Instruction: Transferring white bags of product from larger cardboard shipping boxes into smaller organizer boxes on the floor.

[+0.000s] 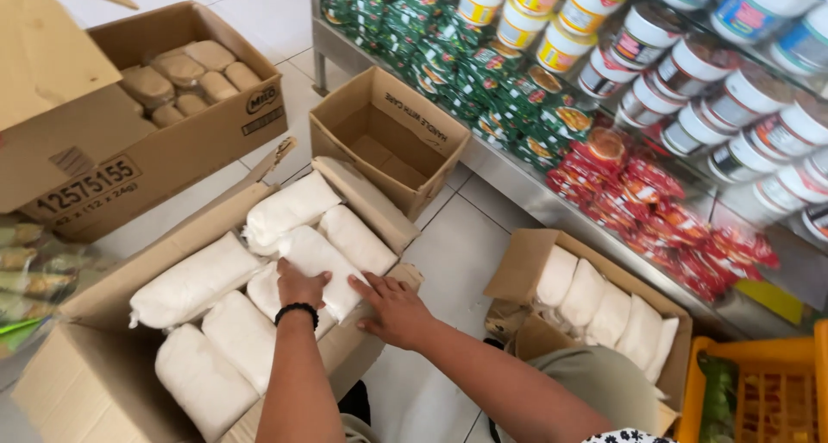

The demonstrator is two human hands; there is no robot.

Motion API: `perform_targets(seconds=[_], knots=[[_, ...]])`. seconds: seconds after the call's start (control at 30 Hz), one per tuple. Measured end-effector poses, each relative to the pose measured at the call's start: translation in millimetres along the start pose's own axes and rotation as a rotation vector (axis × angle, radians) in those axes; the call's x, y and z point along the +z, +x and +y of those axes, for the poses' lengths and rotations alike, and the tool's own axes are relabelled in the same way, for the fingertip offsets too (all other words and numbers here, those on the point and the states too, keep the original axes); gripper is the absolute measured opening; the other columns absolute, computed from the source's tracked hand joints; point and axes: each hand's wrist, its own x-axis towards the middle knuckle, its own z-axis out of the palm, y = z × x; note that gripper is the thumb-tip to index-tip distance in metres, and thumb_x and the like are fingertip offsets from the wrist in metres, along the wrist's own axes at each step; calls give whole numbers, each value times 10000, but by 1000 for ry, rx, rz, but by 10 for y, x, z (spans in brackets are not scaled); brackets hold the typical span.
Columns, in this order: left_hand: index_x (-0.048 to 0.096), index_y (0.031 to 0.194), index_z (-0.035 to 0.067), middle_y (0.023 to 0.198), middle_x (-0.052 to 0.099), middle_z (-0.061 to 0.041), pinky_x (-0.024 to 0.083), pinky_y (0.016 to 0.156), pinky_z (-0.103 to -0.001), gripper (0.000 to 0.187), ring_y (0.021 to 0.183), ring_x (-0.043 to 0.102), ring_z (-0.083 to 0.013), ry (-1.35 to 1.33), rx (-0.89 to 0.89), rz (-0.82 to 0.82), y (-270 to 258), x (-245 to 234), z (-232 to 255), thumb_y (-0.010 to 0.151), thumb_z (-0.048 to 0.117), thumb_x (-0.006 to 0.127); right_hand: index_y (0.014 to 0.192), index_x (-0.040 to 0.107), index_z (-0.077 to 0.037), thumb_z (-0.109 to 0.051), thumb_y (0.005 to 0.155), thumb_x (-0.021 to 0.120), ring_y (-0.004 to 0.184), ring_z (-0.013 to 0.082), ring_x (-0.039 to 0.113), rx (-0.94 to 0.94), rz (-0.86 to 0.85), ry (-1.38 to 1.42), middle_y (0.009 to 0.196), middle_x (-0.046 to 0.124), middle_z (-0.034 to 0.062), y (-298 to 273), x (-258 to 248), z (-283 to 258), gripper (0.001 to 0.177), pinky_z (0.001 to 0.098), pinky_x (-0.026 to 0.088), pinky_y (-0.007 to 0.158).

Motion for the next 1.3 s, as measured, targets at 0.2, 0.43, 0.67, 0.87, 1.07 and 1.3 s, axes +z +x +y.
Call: perform_targets(seconds=[0.2,0.43,0.67,0.87,1.07,1.3], knots=[[249,1569,27,1343,593,-290,554,961,-475,1083,1179,636,-422,79,87,125,166,136,-289,740,162,932,1615,262,-269,-297,923,703,1492,357,286,38,10,73,1653,258,129,-304,-26,20,821,486,268,1205],[408,1483,30,1402,445,-251,502,928,-532,768,1205,530,-477,309,338,420,-624,437,139,864,233,816,1600,274,-202,-275,980,621,1367,312,502,250,62,648,1572,403,139,-631,-186,164,715,395,480,1089],[722,1044,42,1138,633,-145,540,828,-459,213,929,670,-338,338,592,39,-1314,1148,669,966,236,681,1590,320,-145,-188,1021,534,1213,187,605,385,327,1168,1518,516,79,-980,-528,532,610,343,532,966],[721,1006,30,991,704,-161,550,778,-450,188,861,691,-326,373,817,-199,-1804,1990,952,936,200,681,1552,400,-81,-111,1022,545,1137,165,605,306,600,1520,1462,560,77,-1499,-732,1227,550,339,551,913],[691,1021,26,1007,712,-183,565,758,-445,157,858,708,-352,396,906,-415,-2405,2871,1223,945,158,653,1491,488,-34,-103,1029,575,1155,166,634,264,819,1397,1405,608,90,-2382,-821,2003,475,326,546,968],[691,977,47,1087,693,-196,553,859,-466,135,967,691,-391,604,982,-691,-2737,4003,901,915,164,665,1266,670,-71,-129,901,689,1146,230,616,778,807,851,1274,616,50,-3311,-742,2656,370,350,551,920]])
